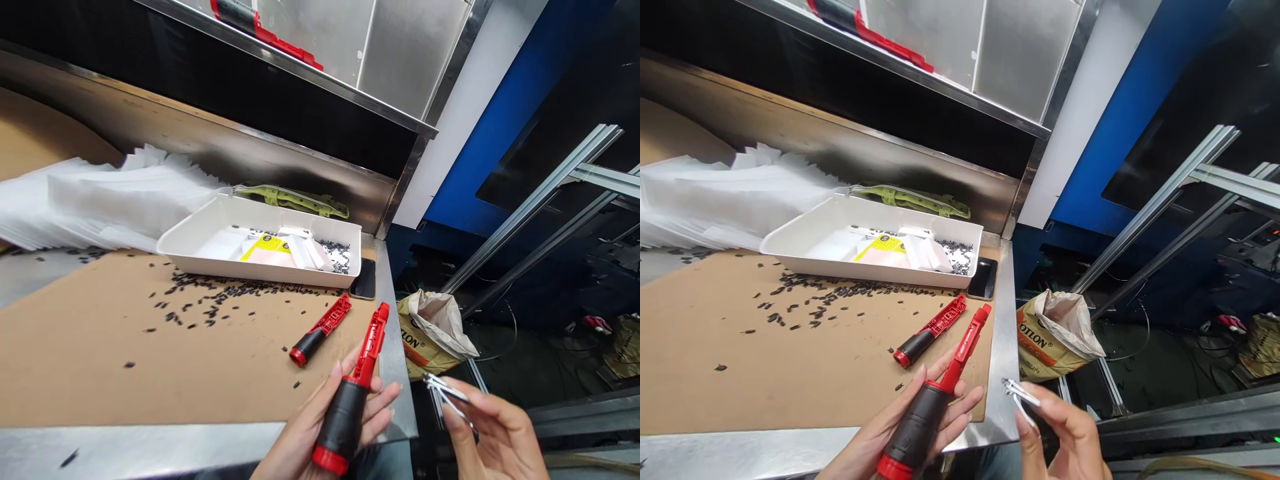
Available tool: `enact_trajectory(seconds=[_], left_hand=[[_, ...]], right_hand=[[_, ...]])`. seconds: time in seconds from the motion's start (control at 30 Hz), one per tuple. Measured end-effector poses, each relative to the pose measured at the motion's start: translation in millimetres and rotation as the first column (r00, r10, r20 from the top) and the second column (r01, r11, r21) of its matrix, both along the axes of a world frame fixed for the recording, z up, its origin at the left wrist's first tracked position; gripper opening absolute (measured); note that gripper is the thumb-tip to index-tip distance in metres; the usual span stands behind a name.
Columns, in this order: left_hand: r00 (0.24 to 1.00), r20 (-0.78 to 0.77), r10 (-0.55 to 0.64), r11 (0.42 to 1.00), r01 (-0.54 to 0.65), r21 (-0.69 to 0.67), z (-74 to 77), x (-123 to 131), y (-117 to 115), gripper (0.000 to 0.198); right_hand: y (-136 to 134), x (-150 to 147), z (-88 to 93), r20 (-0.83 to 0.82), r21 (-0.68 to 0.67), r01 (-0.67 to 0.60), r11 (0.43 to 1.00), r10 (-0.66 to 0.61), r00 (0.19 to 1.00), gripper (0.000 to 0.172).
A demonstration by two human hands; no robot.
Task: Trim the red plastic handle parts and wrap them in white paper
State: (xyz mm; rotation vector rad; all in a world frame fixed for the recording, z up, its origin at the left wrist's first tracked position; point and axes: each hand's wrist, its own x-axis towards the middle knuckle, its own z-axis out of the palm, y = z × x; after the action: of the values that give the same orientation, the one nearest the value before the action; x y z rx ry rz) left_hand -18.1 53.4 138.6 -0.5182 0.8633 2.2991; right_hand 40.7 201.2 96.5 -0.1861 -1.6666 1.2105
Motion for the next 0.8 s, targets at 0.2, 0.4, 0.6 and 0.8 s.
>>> enact_trajectory(seconds=[0.2, 0.4, 0.6, 0.8], left_hand=[[0.997, 0.041, 0.067, 0.984, -0.072, 0.164, -15.0, -3.7, -11.7, 0.065], [0.914, -0.395, 0.091, 0.969, -0.172, -0.175, -51.3, -12.6, -41.0, 0.082], [0.746, -0.656, -0.118, 0.443, -0.551, -0.707, -93.9, -63.7, -94.9, 0.067], [0.589, -0.604, -0.537, 0.223, -0.591, -0.775, -121.1, -117.5, -143.0, 0.048]], right_hand=[[29.9, -41.4, -49.0, 0.318, 0.236, -0.138, 0.962, 0.058, 0.946, 0.024], [-9.7, -88.5, -107.6, 0.396, 0.361, -0.078, 0.929, -0.077, 0.915, 0.035], [-21.9, -87.4, -134.7, 0.386, 0.507, -0.047, 0.860, -0.178, 0.905, 0.029], [-4.9, -66.5, -137.8, 0.436, 0.587, -0.117, 0.801, -0.191, 0.879, 0.050]])
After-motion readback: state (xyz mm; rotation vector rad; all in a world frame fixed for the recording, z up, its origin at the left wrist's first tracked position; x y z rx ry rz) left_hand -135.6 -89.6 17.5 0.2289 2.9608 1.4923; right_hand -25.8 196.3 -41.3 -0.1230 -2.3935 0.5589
